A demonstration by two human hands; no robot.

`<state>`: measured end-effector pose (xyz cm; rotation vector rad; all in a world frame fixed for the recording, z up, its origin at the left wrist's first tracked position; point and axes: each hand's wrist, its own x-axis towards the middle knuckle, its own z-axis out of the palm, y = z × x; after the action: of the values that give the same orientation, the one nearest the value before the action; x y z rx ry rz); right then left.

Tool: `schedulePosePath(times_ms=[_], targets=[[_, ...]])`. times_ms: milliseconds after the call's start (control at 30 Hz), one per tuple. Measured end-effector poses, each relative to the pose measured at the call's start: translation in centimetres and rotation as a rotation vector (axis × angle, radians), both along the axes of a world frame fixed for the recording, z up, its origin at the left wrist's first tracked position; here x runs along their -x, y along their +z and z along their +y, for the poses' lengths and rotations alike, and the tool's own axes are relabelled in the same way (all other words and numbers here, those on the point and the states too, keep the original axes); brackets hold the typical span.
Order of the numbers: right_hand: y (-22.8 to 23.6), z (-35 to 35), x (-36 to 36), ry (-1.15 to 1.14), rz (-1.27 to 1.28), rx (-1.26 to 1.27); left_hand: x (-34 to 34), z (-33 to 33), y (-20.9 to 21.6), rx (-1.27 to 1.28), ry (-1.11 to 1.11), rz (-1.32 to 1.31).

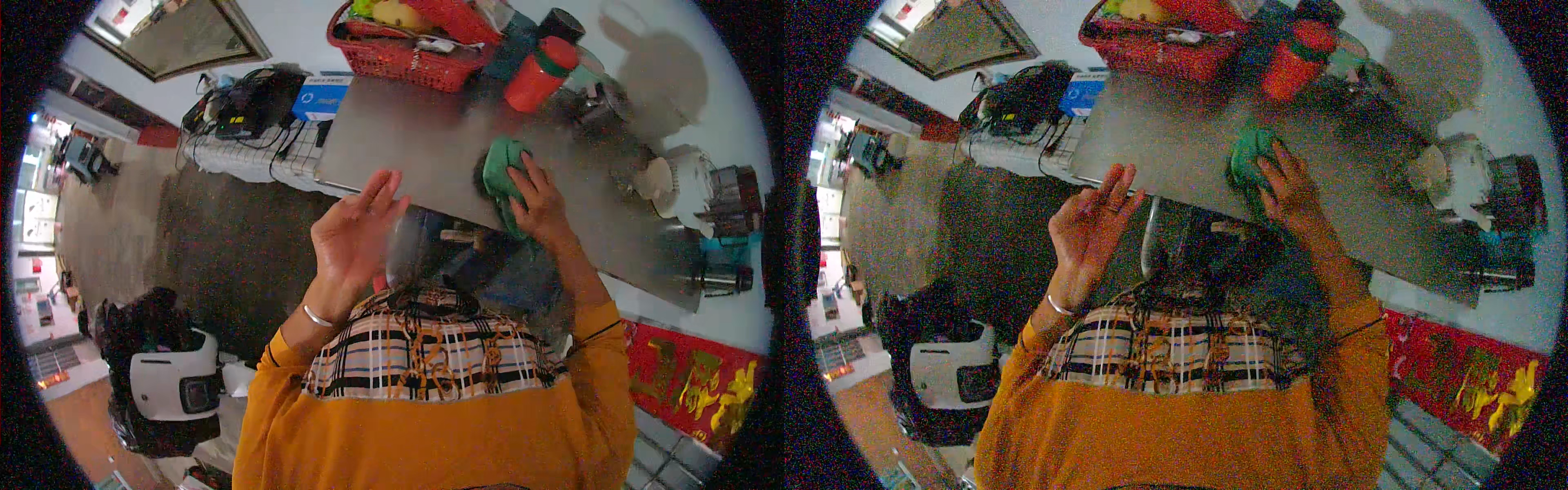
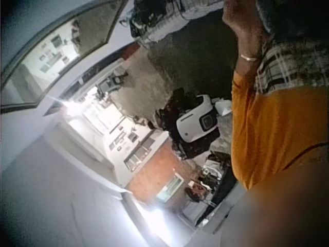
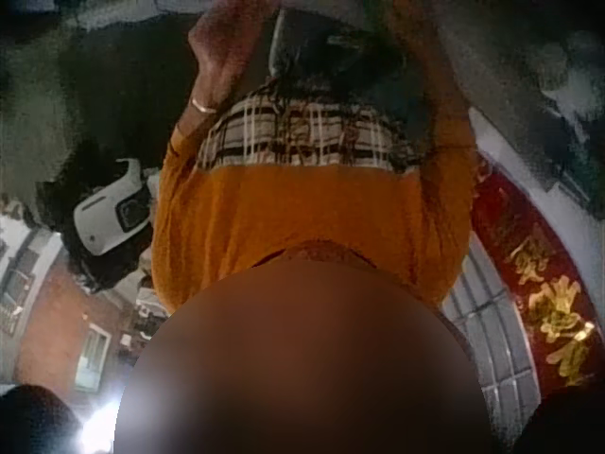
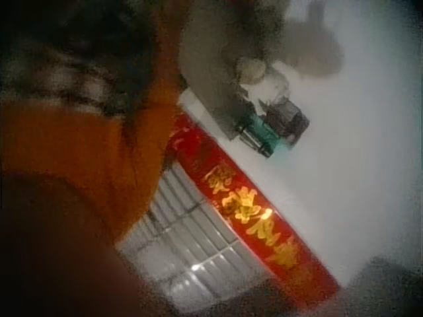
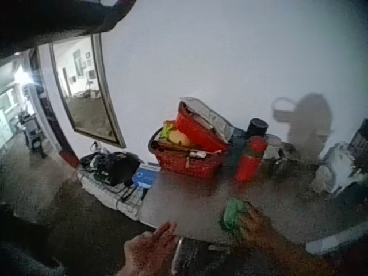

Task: Cleaning a stainless steel counter and objects with a green cloth.

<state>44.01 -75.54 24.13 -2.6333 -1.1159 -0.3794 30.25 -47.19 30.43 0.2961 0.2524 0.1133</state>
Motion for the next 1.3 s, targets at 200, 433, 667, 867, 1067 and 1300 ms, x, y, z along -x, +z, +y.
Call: schedulePosePath(times_ms=[200, 433, 667, 867, 1067, 1300], targets=[[0.3, -0.2, 1.6, -0.161, -0.034, -0.062, -1.0, -0.8, -0.7, -0.005, -0.096, -0.113], [0.4, 0.4, 2.0, -0.168, -0.084, -0.054, -1.6, -1.3, -0.8, 0.010, -0.123, -0.059], [1.2, 4.2, -3.6, -0.133, -0.072, -0.101, -1.1, -0.3, -0.7, 0.014, -0.093, -0.054], [1.4, 9.6, -12.2, -0.293, -0.081, 0.106, -0.2, 1.1, -1.2, -0.003, -0.058, -0.066], [4.2, 12.7, -14.9, -0.332, 0.459, 0.354, 1.1, 1.9, -2.4, 0.001, 0.002, 0.005], [1.3, 10.9, -16.5, -0.214, 0.401, 0.314, 0.7, 1.5, -2.2, -0.033, -0.032, -0.011]])
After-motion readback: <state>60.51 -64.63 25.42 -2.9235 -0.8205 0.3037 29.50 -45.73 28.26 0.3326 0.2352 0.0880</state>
